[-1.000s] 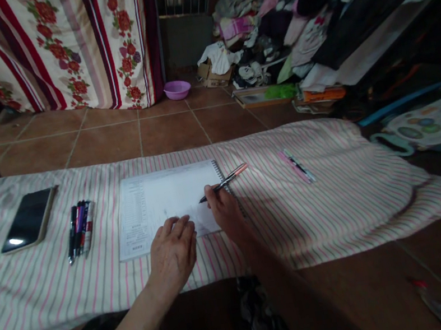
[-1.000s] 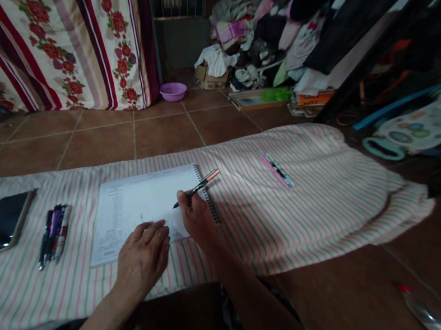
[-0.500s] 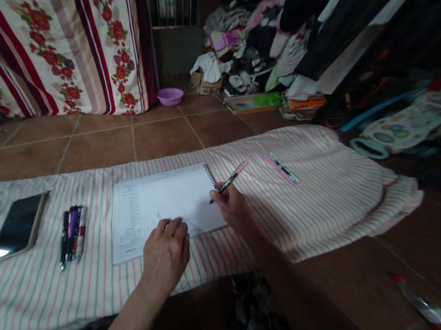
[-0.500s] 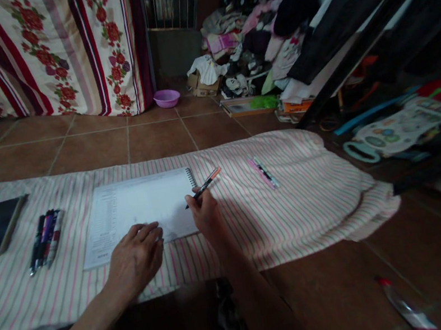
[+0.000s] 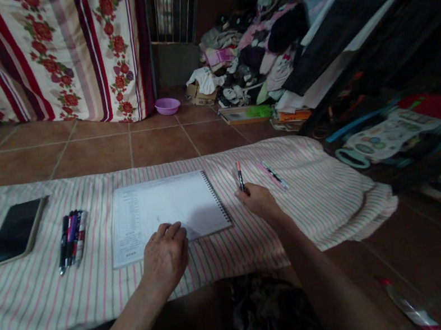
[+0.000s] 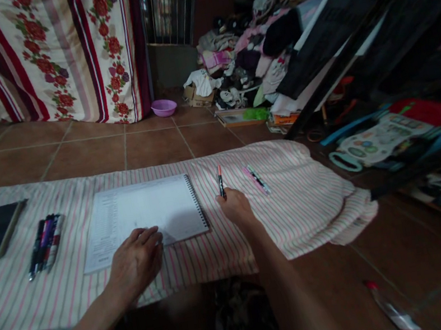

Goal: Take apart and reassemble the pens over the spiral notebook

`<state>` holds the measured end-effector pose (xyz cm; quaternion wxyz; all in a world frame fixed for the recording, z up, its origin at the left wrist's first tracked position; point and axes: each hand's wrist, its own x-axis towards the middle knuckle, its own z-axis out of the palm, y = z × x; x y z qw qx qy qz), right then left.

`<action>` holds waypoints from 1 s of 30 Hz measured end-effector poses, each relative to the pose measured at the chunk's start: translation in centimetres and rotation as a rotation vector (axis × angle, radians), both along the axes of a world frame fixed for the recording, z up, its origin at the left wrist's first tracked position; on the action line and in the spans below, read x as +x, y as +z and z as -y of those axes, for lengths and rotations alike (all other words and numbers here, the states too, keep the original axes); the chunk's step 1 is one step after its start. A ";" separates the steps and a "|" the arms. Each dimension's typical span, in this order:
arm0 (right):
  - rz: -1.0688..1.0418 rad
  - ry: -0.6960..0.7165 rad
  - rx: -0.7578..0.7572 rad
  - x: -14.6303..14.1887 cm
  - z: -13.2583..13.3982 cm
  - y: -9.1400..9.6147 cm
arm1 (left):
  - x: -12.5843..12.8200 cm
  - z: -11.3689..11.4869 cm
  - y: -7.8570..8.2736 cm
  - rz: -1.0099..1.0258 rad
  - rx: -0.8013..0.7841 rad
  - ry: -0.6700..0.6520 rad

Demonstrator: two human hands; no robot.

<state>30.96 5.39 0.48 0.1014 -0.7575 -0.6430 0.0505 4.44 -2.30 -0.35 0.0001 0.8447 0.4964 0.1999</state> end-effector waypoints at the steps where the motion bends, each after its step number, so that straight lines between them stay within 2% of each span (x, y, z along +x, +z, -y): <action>1: -0.001 0.000 -0.026 0.4 -0.4 0.0 | 0.0 0.0 0.0 0.001 0.001 -0.003; 4: 0.000 -0.004 -0.073 1.2 -1.5 -0.3 | -0.1 0.0 -0.1 0.013 0.007 -0.011; 15: 0.031 -0.014 -0.082 2.0 -3.2 -0.5 | -0.1 0.1 0.2 0.008 -0.012 -0.010; 27: 0.075 -0.127 -0.092 1.4 -2.6 -0.4 | -0.2 0.2 0.1 -0.002 -0.011 0.000; 30: 0.107 -0.161 -0.047 0.9 -2.0 0.1 | -0.2 0.2 0.0 -0.021 -0.016 0.005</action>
